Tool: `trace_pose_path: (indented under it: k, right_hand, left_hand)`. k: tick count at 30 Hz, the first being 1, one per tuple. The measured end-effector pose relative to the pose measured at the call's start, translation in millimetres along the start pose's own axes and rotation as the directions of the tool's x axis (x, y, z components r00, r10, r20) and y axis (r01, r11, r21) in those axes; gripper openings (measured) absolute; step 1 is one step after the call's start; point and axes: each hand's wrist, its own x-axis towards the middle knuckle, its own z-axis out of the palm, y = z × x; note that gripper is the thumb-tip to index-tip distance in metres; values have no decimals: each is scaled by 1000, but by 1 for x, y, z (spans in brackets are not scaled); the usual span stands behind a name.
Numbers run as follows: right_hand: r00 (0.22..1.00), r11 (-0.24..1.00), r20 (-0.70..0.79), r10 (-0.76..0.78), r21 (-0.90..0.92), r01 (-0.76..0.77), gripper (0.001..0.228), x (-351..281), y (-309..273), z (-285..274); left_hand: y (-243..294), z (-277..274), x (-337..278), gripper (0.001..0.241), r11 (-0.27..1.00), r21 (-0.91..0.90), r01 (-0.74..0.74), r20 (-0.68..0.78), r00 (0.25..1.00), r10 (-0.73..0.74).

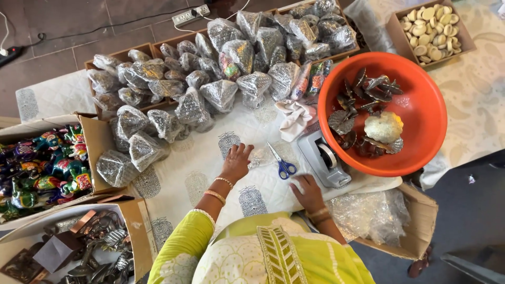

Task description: The person wraps colorful decorative figurines in bubble wrap at a work table, folding the plastic around each item and sealing it with tape from a tape dispenser, placing the wrapped pieces into cardboard boxes alongside other already wrapped items.

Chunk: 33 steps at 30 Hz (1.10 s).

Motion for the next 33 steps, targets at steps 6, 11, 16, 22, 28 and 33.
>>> trace_pose_path:
  k: [6, 11, 16, 22, 28, 33]
  right_hand:
    - [979, 990, 149, -141, 33, 138, 66, 95, -43, 30]
    - [935, 958, 261, -239, -92, 270, 60, 133, 4, 82]
    - [915, 981, 404, 7, -181, 73, 31, 148, -6, 80]
    - [962, 966, 273, 30, 240, -98, 31, 132, 24, 99]
    - [981, 981, 187, -52, 193, 15, 34, 140, -23, 89]
    - [967, 998, 251, 44, -55, -31, 28, 137, 0, 117]
  left_hand:
    - [1, -5, -7, 51, 1000, -4, -26, -55, 998, 26]
    - [-1, -1, -8, 54, 1000, -2, -27, -58, 998, 27]
    - [-6, -2, -7, 59, 999, -24, -35, -75, 997, 33]
    - [-8, -9, -10, 55, 995, -102, -10, -61, 998, 3]
    - [-6, -15, -13, 61, 988, -154, 12, -45, 999, -19]
    - [-9, -9, -14, 58, 993, -120, -11, -63, 998, 4]
